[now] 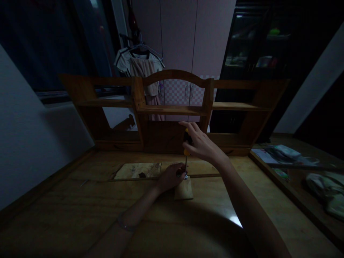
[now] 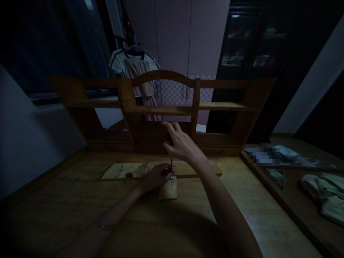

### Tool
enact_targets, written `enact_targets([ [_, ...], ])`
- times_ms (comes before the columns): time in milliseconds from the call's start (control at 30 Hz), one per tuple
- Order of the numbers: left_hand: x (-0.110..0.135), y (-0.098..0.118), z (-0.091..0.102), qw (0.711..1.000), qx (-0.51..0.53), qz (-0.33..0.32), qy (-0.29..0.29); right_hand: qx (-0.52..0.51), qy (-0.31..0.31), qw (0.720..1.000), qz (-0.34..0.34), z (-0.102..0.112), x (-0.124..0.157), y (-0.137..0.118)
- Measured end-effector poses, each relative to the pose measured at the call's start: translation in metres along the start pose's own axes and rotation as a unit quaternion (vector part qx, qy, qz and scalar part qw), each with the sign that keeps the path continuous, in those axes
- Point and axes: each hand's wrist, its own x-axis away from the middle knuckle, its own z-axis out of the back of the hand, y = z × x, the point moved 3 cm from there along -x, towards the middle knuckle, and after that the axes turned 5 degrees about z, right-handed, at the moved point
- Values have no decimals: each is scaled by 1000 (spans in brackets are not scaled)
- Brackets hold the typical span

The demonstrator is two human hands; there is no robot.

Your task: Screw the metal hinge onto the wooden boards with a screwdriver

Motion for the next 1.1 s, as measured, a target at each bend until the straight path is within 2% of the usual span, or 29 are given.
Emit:
enact_targets([
  [167,-1,-3,-2,1000,1,-1,-3,58,-8,998,-13,-4,0,4],
  [600,-1,-1,0,1000,-17,-15,4,98,-8,995,-19,-3,0,3],
  [900,0,-1,1,999,-35,-29,10,69,-2,998,-12,2,0,-1],
  [1100,-1,3,3,997,-75,-26,20,89,-4,996,-29,-2,0,3],
])
